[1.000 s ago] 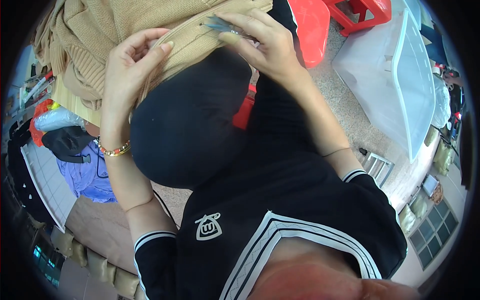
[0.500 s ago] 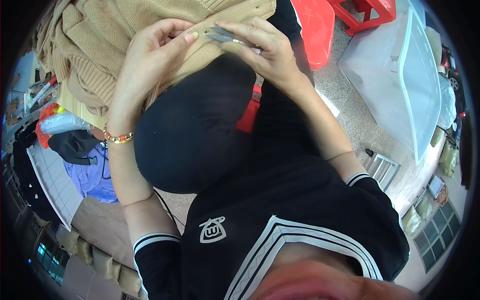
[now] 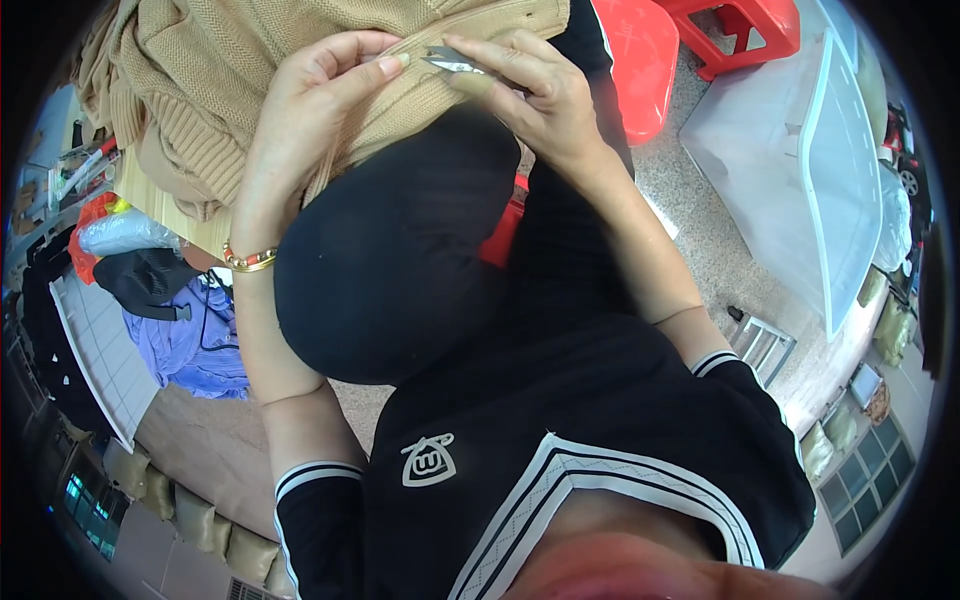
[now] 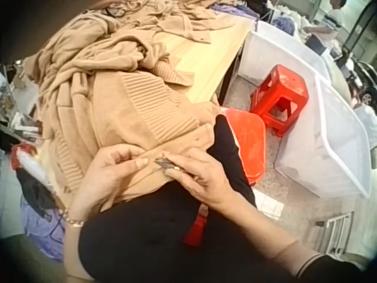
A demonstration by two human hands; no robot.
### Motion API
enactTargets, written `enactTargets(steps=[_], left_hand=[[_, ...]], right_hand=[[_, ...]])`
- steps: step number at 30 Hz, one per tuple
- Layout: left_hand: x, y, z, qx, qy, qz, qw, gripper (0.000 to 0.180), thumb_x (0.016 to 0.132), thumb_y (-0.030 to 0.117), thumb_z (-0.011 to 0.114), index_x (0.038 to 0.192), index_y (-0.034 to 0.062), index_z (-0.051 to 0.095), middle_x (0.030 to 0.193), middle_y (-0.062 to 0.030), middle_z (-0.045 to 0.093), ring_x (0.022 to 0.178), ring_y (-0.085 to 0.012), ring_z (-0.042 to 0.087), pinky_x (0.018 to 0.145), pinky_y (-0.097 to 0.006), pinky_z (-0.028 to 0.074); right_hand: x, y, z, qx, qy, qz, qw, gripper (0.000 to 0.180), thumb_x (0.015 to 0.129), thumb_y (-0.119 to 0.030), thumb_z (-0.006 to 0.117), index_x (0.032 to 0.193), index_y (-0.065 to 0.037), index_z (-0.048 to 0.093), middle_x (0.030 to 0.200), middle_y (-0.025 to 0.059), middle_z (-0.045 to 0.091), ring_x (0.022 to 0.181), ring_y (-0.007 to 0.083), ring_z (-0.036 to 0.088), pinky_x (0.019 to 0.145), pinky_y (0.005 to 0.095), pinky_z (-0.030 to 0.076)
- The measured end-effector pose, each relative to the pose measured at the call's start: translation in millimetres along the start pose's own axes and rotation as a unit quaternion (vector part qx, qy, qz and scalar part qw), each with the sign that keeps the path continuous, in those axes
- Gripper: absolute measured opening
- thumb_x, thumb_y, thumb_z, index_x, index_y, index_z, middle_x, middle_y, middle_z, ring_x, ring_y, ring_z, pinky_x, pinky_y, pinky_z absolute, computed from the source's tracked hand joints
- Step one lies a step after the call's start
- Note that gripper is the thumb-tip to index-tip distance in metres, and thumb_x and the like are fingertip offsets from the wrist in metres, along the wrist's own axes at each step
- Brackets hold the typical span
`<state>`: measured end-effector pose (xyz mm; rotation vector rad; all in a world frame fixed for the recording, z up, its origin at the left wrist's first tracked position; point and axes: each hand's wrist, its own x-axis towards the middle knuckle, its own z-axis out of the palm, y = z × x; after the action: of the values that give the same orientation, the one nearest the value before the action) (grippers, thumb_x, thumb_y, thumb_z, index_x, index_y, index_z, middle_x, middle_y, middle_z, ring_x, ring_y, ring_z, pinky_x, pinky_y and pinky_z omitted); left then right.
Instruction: Trimming loose threads from buttons on a knitted sweater using small snips in a factory setting.
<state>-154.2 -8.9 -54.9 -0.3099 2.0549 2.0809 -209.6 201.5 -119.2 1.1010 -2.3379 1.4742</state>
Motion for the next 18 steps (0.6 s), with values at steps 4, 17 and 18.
enactTargets(steps=[4,17,18], left_hand=[[1,-4,0,-0.018,-0.002,0.009,1.000,0.024,0.091,0.011,0.062,0.109,-0.0058,0.062,0.092,-0.0014,0.064,0.084,-0.0033,0.057,0.075,-0.017,0.044],[-23,10,-7,0.170,0.024,0.059,0.983,0.028,0.084,0.009,0.066,0.109,-0.0024,0.062,0.095,-0.0041,0.064,0.081,-0.0052,0.058,0.072,-0.019,0.046],[-31,12,-9,0.169,0.028,0.056,0.984,0.028,0.084,0.009,0.066,0.109,-0.0024,0.062,0.095,-0.0041,0.064,0.081,-0.0052,0.058,0.072,-0.019,0.046]], right_hand=[[1,3,0,0.033,-0.005,-0.023,0.999,0.039,0.076,-0.008,0.072,0.115,-0.013,0.068,0.069,0.0023,0.051,0.062,0.0138,0.050,0.057,0.0275,0.042],[5,0,8,0.112,0.033,-0.012,0.993,0.027,0.078,-0.007,0.074,0.105,-0.009,0.072,0.073,0.0055,0.060,0.066,0.0161,0.057,0.060,0.0268,0.045],[6,3,7,0.116,0.037,-0.023,0.992,0.028,0.078,-0.006,0.074,0.105,-0.007,0.071,0.073,0.0063,0.061,0.067,0.0153,0.058,0.061,0.0268,0.046]])
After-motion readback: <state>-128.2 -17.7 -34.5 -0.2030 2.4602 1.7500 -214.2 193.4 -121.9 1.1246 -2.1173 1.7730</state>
